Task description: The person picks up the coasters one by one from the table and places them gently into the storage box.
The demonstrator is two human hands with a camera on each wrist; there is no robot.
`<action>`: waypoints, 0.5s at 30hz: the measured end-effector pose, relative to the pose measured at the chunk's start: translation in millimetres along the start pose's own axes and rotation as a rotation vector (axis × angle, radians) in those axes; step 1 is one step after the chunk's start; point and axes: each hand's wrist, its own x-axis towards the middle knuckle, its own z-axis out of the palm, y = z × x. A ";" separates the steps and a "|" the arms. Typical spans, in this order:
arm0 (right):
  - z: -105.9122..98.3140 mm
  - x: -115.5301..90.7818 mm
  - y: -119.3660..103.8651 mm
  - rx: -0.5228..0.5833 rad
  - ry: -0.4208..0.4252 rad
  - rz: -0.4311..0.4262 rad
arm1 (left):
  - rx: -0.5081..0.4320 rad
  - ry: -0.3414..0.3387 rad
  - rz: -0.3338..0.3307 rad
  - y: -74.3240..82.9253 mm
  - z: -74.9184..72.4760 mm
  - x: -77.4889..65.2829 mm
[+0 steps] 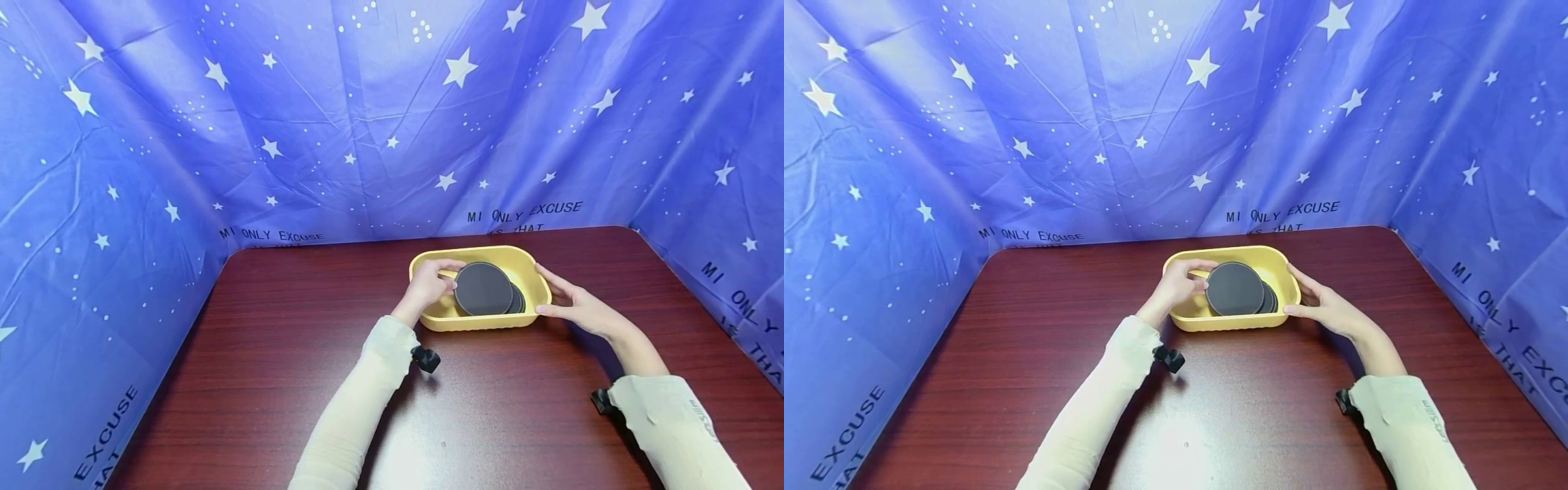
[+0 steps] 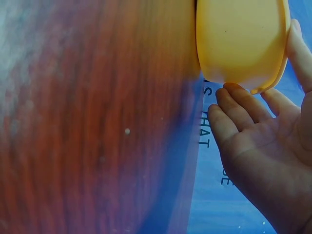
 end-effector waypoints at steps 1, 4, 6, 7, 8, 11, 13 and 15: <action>0.1 0.0 0.4 -0.001 -0.001 0.001 | 0.016 0.002 0.003 -0.7 1.1 0.5; 0.1 0.0 1.4 -0.002 -0.003 0.001 | 0.087 0.018 0.013 -2.4 4.1 1.6; -0.1 0.0 1.6 -0.002 -0.004 0.000 | 0.133 0.031 0.016 -2.2 5.8 1.3; -0.1 0.0 1.5 -0.007 -0.002 -0.001 | 0.150 0.037 0.017 -2.0 6.6 1.1; -0.2 0.0 1.2 -0.011 -0.001 -0.003 | 0.166 0.042 0.015 -1.6 7.5 0.7; -0.3 -0.1 0.6 -0.021 0.002 -0.007 | 0.184 0.049 0.007 0.0 9.9 -0.8; -0.4 -0.1 0.6 -0.028 0.004 -0.008 | 0.193 0.046 0.005 0.4 11.3 -1.4; -0.4 0.0 1.4 -0.028 0.004 -0.008 | 0.208 0.041 0.006 0.8 12.1 -1.6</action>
